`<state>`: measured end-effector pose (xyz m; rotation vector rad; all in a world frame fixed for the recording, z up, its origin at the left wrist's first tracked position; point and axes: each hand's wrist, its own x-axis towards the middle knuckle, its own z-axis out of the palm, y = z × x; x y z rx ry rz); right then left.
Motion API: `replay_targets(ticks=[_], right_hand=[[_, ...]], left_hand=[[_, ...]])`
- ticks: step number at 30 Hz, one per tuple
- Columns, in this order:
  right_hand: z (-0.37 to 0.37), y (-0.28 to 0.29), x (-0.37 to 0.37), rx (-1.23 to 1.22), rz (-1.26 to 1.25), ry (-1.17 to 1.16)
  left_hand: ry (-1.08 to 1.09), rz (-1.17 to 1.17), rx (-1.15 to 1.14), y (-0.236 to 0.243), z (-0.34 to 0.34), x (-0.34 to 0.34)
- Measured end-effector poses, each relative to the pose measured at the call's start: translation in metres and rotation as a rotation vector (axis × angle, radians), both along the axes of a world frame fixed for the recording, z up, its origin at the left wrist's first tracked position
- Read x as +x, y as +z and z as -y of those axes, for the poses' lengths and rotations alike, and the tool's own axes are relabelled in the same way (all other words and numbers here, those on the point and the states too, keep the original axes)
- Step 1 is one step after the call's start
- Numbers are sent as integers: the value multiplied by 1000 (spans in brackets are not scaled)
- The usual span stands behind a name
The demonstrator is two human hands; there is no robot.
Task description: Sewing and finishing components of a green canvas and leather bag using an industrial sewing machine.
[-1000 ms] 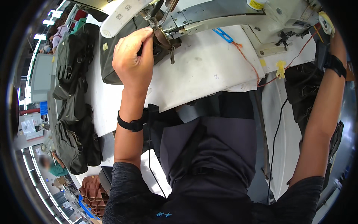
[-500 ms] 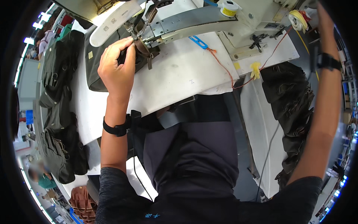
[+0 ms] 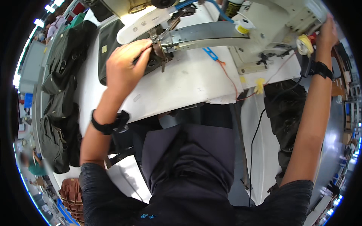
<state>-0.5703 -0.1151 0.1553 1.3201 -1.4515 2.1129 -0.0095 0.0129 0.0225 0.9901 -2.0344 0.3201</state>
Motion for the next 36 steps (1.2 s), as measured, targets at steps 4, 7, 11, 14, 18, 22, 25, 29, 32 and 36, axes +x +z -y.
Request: replay_targets(ticks=[4,7,11,14,18,22,25,29,32,36], right_hand=[[-60,13,8,18,118,11],[-148,-19,52,-148,143,204],[-199,-134,251,182,-445,359],[-177,-174,348,171,-571,455],[-143,-190,383,87,-547,268],[-137,-198,379,119,-608,179],[-137,-184,372,56,-701,227],[-133,-159,355,101,-834,323],[-136,-128,334,224,-962,390],[-111,-125,323,83,-1035,445]], left_hand=[[-192,145,353,36,24,47],[-380,320,487,65,70,46],[-783,442,740,84,102,12],[-534,379,1107,73,114,36],[-458,320,1116,86,103,12],[-469,431,1018,95,85,2],[-464,438,1100,96,100,16],[-270,567,1260,74,109,36],[-365,141,1477,64,79,38],[-262,-107,1349,54,42,21]])
